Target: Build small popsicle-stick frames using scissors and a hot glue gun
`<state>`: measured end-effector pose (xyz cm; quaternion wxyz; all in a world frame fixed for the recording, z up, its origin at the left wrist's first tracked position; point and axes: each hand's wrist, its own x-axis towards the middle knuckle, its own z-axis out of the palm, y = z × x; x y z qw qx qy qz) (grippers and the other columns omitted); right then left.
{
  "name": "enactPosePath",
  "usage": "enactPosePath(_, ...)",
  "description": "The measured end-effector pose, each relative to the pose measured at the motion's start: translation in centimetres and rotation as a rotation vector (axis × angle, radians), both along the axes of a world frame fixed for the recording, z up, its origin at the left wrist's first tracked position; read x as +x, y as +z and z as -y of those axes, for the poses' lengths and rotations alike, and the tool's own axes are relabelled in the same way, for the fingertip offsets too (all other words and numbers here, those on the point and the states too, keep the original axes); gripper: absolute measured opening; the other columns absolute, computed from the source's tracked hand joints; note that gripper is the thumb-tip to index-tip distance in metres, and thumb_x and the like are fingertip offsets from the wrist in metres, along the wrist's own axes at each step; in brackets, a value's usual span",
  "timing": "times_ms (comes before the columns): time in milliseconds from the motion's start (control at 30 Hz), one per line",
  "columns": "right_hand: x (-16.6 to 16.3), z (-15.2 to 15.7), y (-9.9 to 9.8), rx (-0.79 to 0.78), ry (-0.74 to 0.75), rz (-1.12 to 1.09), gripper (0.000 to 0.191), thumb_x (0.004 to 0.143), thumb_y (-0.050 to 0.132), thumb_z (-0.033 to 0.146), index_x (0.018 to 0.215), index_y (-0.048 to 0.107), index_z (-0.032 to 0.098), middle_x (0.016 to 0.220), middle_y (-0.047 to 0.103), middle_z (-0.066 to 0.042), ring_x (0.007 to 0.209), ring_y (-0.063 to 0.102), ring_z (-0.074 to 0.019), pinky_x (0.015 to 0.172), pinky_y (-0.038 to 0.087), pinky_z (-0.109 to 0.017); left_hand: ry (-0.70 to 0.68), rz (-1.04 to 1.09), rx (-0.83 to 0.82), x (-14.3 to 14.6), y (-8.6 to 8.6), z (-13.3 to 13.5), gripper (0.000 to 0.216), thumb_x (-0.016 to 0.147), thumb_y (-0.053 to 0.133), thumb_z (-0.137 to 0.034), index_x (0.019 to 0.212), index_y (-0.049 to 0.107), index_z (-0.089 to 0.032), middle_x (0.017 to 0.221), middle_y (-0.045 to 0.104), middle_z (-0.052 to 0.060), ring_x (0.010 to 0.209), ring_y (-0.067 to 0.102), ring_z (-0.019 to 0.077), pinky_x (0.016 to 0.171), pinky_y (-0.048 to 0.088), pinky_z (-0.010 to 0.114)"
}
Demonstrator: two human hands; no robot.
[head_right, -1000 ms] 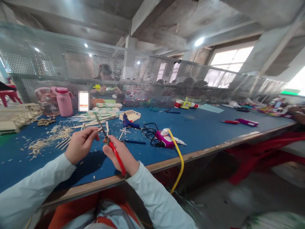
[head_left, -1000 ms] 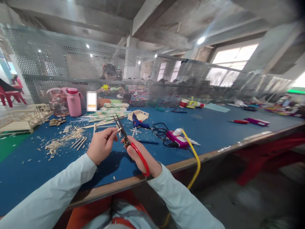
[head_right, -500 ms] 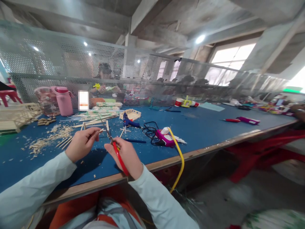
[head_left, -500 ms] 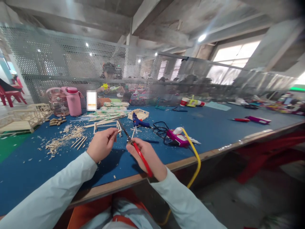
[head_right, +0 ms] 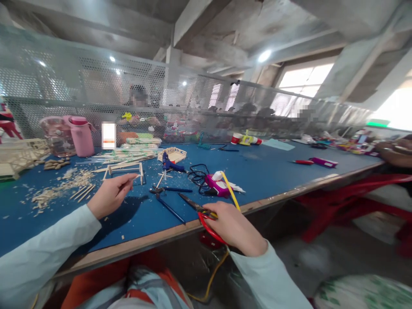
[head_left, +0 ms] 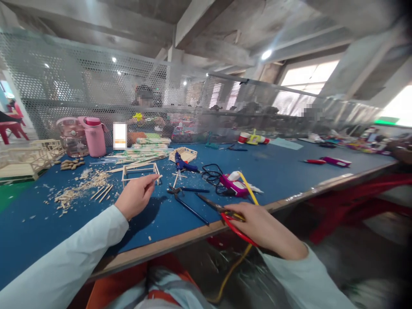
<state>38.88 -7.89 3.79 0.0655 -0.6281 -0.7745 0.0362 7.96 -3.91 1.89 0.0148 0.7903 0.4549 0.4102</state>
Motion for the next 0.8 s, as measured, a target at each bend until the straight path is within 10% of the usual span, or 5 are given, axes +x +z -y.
enactPosePath(333,-5.0,-7.0,-0.4,0.063,-0.043,0.082,0.031,0.077,0.052,0.029,0.102,0.067,0.021,0.100,0.067,-0.011,0.093,0.061,-0.0271,0.069,0.042,-0.031,-0.040,-0.330,-0.171,0.5,-0.9,0.3,0.036,0.078,0.041,-0.012,0.102,0.067,-0.020,0.085,0.064,0.006,0.072,0.061,0.0159,0.068,0.048,0.025)
enactPosePath(600,-7.1,-3.4,-0.9,0.218,0.225,0.125,0.019,0.082,0.052,0.026,0.095,0.063,0.017,0.094,0.063,-0.009,0.090,0.056,-0.0216,0.075,0.038,-0.028,-0.127,-0.241,-0.189,0.5,-1.4,0.0,0.034,0.080,0.044,-0.016,0.108,0.064,-0.021,0.098,0.069,0.007,0.084,0.063,0.0187,0.075,0.048,0.027)
enactPosePath(800,-9.1,-4.8,-2.7,0.269,0.003,0.091,0.014,0.085,0.049,0.026,0.083,0.060,0.017,0.078,0.066,-0.007,0.078,0.061,-0.0193,0.061,0.034,-0.026,-0.201,-0.208,-0.315,0.6,-1.2,0.1,0.038,0.078,0.051,-0.019,0.114,0.060,-0.020,0.081,0.070,0.003,0.072,0.063,0.0154,0.068,0.047,0.024)
